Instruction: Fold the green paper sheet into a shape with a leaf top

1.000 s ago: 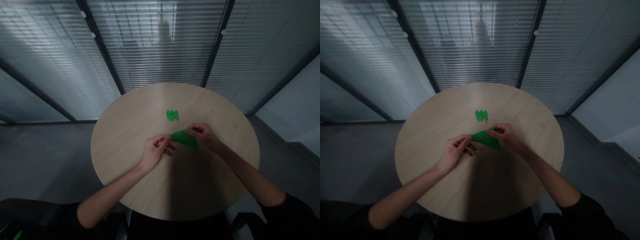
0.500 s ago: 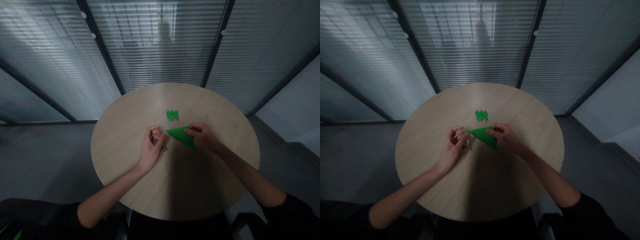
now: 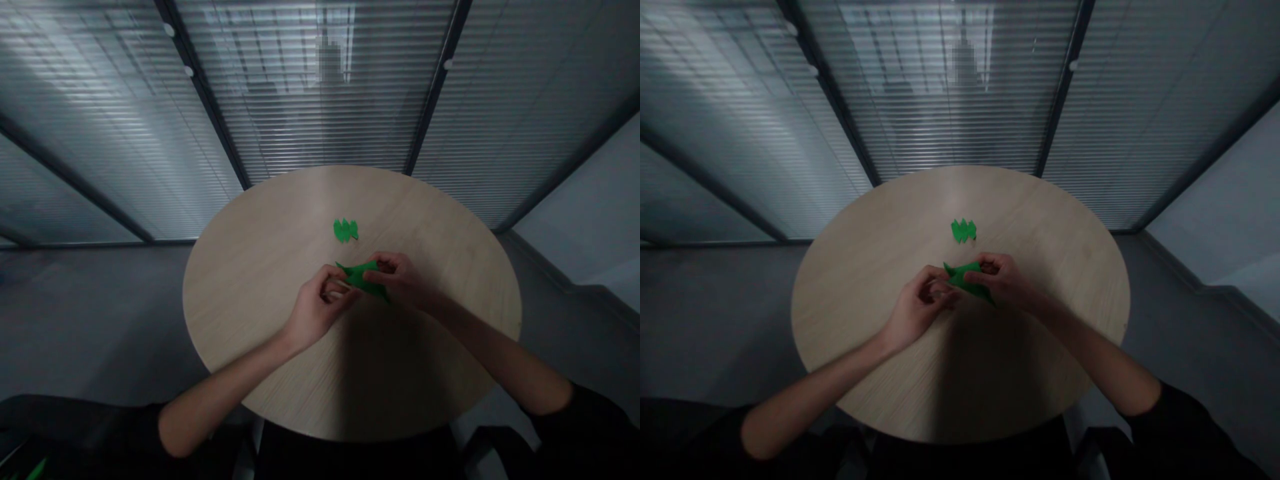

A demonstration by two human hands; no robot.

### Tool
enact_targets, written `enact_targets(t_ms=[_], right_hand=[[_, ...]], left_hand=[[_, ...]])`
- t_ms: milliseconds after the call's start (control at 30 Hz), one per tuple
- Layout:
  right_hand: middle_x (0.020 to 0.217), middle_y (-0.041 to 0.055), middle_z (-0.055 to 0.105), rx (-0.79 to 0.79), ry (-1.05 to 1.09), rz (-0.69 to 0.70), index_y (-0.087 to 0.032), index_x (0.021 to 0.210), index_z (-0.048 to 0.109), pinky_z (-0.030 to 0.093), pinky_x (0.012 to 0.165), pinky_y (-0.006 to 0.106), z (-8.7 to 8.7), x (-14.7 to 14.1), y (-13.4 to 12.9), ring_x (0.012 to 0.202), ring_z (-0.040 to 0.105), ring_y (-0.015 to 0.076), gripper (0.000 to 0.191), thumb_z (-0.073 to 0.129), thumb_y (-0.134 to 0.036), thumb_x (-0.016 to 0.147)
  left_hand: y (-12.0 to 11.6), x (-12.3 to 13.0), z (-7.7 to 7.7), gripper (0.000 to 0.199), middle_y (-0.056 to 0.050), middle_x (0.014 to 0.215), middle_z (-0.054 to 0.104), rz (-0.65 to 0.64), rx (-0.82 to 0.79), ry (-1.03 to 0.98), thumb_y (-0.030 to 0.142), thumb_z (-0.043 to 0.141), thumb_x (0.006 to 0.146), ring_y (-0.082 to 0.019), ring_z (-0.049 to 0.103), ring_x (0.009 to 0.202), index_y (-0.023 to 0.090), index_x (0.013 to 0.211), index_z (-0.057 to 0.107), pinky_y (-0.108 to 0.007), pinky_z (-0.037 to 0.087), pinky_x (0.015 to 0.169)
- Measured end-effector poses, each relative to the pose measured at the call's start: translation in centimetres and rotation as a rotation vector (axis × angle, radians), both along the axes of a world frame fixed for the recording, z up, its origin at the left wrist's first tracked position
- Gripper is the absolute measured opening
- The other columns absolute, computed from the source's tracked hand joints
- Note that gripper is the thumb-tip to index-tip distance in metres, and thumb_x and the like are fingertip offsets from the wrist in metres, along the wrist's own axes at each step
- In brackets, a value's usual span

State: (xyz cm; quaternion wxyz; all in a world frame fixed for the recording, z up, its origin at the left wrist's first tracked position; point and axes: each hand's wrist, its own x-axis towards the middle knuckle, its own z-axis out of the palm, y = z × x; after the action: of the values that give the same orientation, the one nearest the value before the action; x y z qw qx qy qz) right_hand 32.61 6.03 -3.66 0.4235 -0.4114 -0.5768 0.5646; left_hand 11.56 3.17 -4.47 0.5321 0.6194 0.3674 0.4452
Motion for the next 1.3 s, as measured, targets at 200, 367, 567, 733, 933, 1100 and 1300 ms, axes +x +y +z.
enact_targets(t_ms=[200, 367, 567, 733, 933, 1100, 1300], right_hand=[[0.069, -0.0039, 0.056, 0.067, -0.009, -0.092, -0.021, 0.083, 0.061, 0.039, 0.054, 0.025, 0.5, 0.4, 0.2, 0.060, 0.050, 0.0111, 0.036, 0.079, -0.051, 0.080], [0.067, -0.0048, 0.054, 0.144, -0.038, -0.188, -0.022, 0.085, 0.059, 0.041, 0.053, 0.025, 0.4, 0.5, 0.5, 0.058, 0.050, 0.0111, 0.037, 0.079, -0.053, 0.079], [0.068, -0.0027, 0.063, 0.164, -0.050, -0.197, -0.022, 0.086, 0.057, 0.047, 0.046, 0.026, -0.1, 0.7, 0.8, 0.051, 0.056, 0.0118, 0.037, 0.081, -0.050, 0.078], [0.073, 0.0004, 0.069, 0.124, -0.076, -0.115, -0.019, 0.100, 0.068, 0.049, 0.047, 0.027, -0.1, 1.1, 0.9, 0.050, 0.060, 0.0120, 0.036, 0.079, -0.047, 0.080], [0.070, -0.0012, 0.067, 0.073, 0.006, -0.061, -0.020, 0.099, 0.072, 0.054, 0.053, 0.028, 0.3, 1.6, 0.9, 0.054, 0.065, 0.0134, 0.024, 0.073, -0.039, 0.084], [0.075, -0.0006, 0.068, 0.039, 0.016, -0.045, -0.022, 0.094, 0.071, 0.056, 0.055, 0.028, 0.4, 1.5, 0.8, 0.056, 0.065, 0.0133, 0.015, 0.071, -0.032, 0.083], [0.084, 0.0006, 0.071, 0.010, 0.009, 0.047, -0.022, 0.095, 0.070, 0.055, 0.062, 0.029, 0.5, 1.7, 0.6, 0.064, 0.068, 0.0150, 0.020, 0.074, -0.024, 0.076]], left_hand=[[0.0, -0.1, 0.0, 0.035, 0.009, 0.057, 0.044, 0.041, -0.051, 0.013, 0.041, 0.082, 0.084, -0.005, 0.039, 0.047, 0.018, 0.081, 0.056, -0.017, 0.026, 0.044], [0.7, -0.1, 0.0, 0.034, 0.006, 0.064, 0.060, 0.107, -0.058, -0.131, 0.032, 0.084, 0.080, -0.008, 0.058, 0.052, 0.019, 0.089, 0.054, -0.018, 0.047, 0.050], [1.6, -0.5, 0.4, 0.031, 0.001, 0.075, 0.069, 0.181, -0.111, -0.195, 0.029, 0.082, 0.079, -0.011, 0.067, 0.060, 0.015, 0.098, 0.063, -0.023, 0.060, 0.058], [2.1, -1.1, 0.4, 0.019, 0.002, 0.066, 0.068, 0.172, -0.117, -0.144, 0.028, 0.079, 0.082, -0.009, 0.063, 0.051, 0.014, 0.090, 0.068, -0.020, 0.054, 0.052], [1.9, -1.0, 0.5, 0.024, 0.001, 0.077, 0.069, 0.060, -0.268, -0.304, 0.031, 0.074, 0.086, -0.014, 0.070, 0.058, 0.020, 0.103, 0.063, -0.023, 0.059, 0.049], [1.8, -1.1, 0.6, 0.013, -0.004, 0.077, 0.070, 0.056, -0.227, -0.259, 0.024, 0.067, 0.085, -0.015, 0.071, 0.066, 0.016, 0.094, 0.071, -0.024, 0.060, 0.054], [1.9, -1.1, 0.8, 0.020, -0.003, 0.069, 0.070, 0.108, -0.169, -0.184, 0.035, 0.074, 0.086, -0.012, 0.064, 0.052, 0.016, 0.085, 0.071, -0.022, 0.054, 0.048]])
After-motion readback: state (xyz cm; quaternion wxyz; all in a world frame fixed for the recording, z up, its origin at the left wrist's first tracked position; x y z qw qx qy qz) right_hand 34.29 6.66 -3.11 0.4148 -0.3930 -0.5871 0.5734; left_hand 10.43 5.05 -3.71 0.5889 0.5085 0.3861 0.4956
